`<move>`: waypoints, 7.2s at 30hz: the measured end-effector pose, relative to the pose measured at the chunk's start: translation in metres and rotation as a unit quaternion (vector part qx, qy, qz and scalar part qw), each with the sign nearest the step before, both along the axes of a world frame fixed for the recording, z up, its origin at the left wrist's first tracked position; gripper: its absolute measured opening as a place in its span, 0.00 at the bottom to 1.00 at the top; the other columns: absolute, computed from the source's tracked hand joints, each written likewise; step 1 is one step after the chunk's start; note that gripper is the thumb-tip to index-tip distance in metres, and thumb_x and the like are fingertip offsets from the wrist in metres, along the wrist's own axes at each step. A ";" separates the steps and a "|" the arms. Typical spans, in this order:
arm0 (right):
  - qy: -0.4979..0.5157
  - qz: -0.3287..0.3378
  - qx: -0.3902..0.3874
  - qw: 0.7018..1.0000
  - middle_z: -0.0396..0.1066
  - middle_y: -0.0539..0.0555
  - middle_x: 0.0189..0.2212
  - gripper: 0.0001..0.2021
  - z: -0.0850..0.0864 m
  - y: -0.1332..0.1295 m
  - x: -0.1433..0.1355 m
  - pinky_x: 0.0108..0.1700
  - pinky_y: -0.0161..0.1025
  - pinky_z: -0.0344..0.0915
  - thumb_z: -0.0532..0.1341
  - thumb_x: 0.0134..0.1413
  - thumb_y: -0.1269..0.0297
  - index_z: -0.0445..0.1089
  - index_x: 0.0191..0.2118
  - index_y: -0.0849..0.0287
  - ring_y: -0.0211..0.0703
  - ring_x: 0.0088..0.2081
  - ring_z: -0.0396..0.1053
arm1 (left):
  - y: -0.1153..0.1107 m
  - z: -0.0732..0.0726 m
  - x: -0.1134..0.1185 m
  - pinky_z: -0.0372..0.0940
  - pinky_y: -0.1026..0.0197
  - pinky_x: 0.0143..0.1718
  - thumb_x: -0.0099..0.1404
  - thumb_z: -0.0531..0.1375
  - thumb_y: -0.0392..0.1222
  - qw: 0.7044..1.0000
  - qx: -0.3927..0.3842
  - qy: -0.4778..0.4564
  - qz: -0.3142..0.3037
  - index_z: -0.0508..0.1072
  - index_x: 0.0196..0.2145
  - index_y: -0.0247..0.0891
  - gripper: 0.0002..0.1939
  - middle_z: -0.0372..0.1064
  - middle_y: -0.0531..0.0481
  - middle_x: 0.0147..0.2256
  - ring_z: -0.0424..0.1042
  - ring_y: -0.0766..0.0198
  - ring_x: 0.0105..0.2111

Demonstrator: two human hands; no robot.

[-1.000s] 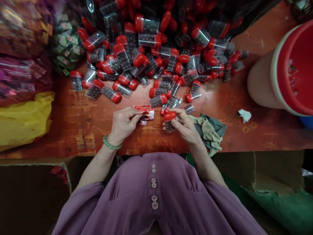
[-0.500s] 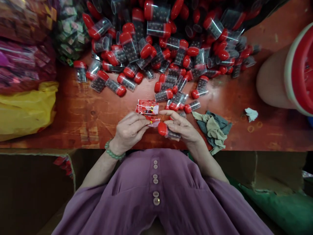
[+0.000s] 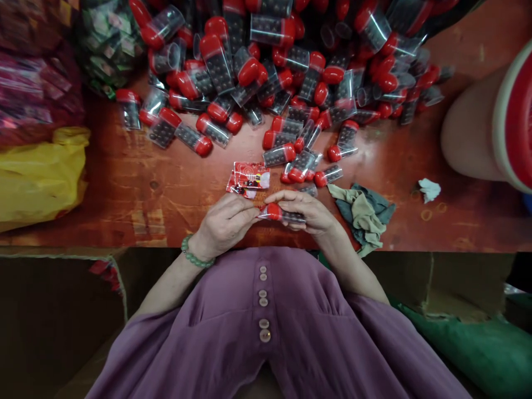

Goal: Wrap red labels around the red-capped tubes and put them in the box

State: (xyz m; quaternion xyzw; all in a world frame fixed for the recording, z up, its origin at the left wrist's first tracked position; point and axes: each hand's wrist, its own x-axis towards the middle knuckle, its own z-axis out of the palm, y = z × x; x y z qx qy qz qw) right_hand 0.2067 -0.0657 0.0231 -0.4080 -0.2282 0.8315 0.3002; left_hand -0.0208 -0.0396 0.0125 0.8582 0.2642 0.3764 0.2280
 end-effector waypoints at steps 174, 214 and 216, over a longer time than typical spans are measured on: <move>-0.367 -0.056 0.433 0.822 0.75 0.58 0.49 0.21 -0.036 -0.010 -0.067 0.48 0.45 0.76 0.58 0.65 0.62 0.59 0.62 0.55 0.44 0.44 0.77 | -0.001 -0.017 0.020 0.71 0.64 0.41 0.41 0.78 0.48 0.600 -0.630 -0.455 0.188 0.81 0.30 0.40 0.18 0.80 0.53 0.31 0.76 0.68 0.30; -0.315 0.008 0.397 0.862 0.74 0.51 0.36 0.23 -0.030 -0.005 -0.064 0.41 0.43 0.74 0.60 0.63 0.63 0.57 0.62 0.53 0.42 0.36 0.75 | -0.010 -0.017 0.016 0.71 0.64 0.37 0.44 0.76 0.53 0.639 -0.599 -0.427 0.225 0.80 0.26 0.39 0.18 0.78 0.53 0.27 0.75 0.68 0.27; -0.294 -0.002 0.391 0.872 0.73 0.49 0.34 0.23 -0.031 -0.004 -0.065 0.39 0.42 0.74 0.60 0.64 0.62 0.56 0.61 0.54 0.41 0.33 0.74 | -0.009 -0.019 0.016 0.71 0.63 0.38 0.45 0.76 0.53 0.641 -0.600 -0.426 0.218 0.80 0.27 0.38 0.18 0.78 0.52 0.27 0.76 0.67 0.28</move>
